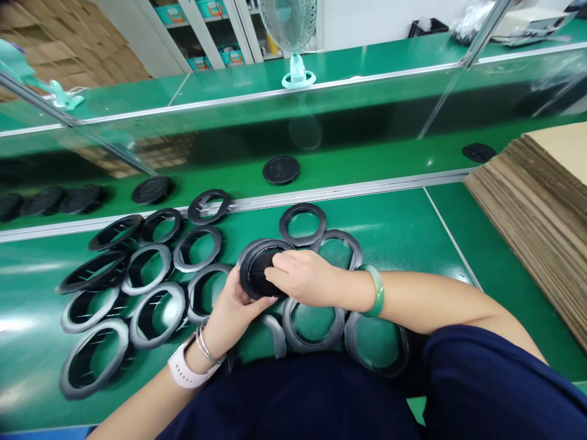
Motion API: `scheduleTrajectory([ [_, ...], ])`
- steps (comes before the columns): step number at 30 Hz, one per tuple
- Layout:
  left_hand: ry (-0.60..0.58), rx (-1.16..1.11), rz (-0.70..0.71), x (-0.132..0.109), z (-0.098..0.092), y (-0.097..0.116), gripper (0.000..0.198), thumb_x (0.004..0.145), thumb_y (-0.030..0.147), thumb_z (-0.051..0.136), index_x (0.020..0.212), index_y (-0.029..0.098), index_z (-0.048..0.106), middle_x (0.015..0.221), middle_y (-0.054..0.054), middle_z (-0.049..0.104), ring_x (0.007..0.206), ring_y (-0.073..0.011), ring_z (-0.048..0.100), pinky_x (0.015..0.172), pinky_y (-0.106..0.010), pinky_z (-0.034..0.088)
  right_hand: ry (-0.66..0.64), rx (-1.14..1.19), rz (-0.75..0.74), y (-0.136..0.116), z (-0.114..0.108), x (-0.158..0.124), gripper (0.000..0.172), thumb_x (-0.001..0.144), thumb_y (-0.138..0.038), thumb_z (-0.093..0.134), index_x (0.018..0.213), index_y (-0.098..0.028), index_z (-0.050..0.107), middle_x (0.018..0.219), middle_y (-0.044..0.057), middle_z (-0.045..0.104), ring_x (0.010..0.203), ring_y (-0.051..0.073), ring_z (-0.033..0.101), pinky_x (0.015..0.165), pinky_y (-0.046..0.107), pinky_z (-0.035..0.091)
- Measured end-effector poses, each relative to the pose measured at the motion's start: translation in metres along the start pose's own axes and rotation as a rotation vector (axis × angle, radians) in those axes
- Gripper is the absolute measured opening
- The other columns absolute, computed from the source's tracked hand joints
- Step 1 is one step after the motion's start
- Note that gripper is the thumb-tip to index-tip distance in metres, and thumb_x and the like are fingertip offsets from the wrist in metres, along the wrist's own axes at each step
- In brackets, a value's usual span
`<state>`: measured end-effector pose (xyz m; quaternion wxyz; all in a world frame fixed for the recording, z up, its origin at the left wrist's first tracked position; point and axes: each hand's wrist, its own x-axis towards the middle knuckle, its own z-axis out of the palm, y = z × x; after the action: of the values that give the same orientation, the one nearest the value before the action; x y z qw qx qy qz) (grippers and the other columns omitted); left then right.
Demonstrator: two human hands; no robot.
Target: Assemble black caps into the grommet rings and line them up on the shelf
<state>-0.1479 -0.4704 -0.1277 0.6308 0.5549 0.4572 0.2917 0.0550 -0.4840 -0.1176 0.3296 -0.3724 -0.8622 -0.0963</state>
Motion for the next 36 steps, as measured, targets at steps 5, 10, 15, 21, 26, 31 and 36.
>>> scheduleTrajectory([
  [5,0.001,0.061,-0.010,-0.0021,0.0005,0.0023,0.057,0.068,0.021,0.080,0.114,0.023,0.046,0.104,0.000,0.067,0.095,-0.0182,0.069,0.079,-0.029,0.060,0.026,-0.077,-0.082,0.0006,-0.0001,0.0005,0.024,0.097,-0.009,0.046,0.080,-0.014,0.060,0.070,0.002,0.049,0.064,0.016,0.043,0.056,0.029,0.036],
  [10,-0.004,0.066,-0.012,-0.0028,0.0006,0.0037,0.056,0.069,0.022,0.080,0.113,0.023,0.045,0.103,0.001,0.066,0.095,-0.0174,0.068,0.079,-0.027,0.059,0.042,-0.084,-0.099,0.0012,-0.0012,0.0017,0.024,0.096,-0.007,0.045,0.078,-0.014,0.059,0.070,0.003,0.050,0.065,0.016,0.044,0.056,0.028,0.037],
  [15,-0.002,0.097,-0.014,-0.0032,-0.0012,0.0026,0.057,0.069,0.024,0.081,0.115,0.023,0.046,0.105,0.000,0.065,0.095,-0.0175,0.068,0.079,-0.027,0.058,0.051,-0.081,-0.114,0.0025,0.0010,0.0011,0.023,0.096,-0.006,0.045,0.080,-0.013,0.059,0.070,0.003,0.049,0.065,0.016,0.044,0.056,0.029,0.037],
  [21,-0.013,0.068,-0.017,-0.0024,-0.0019,0.0006,0.058,0.070,0.025,0.082,0.116,0.023,0.046,0.108,-0.001,0.065,0.098,-0.0184,0.067,0.082,-0.029,0.058,-0.034,-0.029,-0.056,0.0036,0.0045,-0.0016,0.023,0.098,-0.011,0.045,0.083,-0.014,0.062,0.072,0.003,0.050,0.065,0.016,0.044,0.058,0.029,0.037],
  [26,-0.038,0.045,-0.022,-0.0026,-0.0022,-0.0016,0.061,0.070,0.025,0.082,0.118,0.024,0.045,0.111,-0.002,0.065,0.101,-0.0190,0.067,0.084,-0.030,0.058,-0.139,0.049,0.077,0.0002,0.0026,-0.0010,0.024,0.101,-0.018,0.045,0.088,-0.013,0.065,0.078,0.005,0.054,0.069,0.017,0.048,0.061,0.029,0.039],
  [31,-0.037,0.043,-0.011,-0.0028,-0.0026,-0.0022,0.061,0.070,0.023,0.083,0.118,0.024,0.045,0.113,-0.002,0.065,0.102,-0.0187,0.067,0.085,-0.030,0.058,-0.174,0.060,0.102,-0.0019,0.0003,0.0006,0.022,0.101,-0.019,0.046,0.091,-0.012,0.065,0.081,0.006,0.055,0.070,0.017,0.049,0.062,0.029,0.039],
  [36,-0.025,0.032,-0.012,-0.0015,-0.0029,0.0005,0.062,0.067,0.022,0.083,0.116,0.023,0.045,0.112,-0.002,0.066,0.103,-0.0197,0.067,0.088,-0.033,0.058,-0.167,0.075,0.088,-0.0005,0.0001,0.0002,0.023,0.101,-0.018,0.045,0.093,-0.012,0.065,0.081,0.006,0.055,0.072,0.017,0.049,0.063,0.029,0.040],
])
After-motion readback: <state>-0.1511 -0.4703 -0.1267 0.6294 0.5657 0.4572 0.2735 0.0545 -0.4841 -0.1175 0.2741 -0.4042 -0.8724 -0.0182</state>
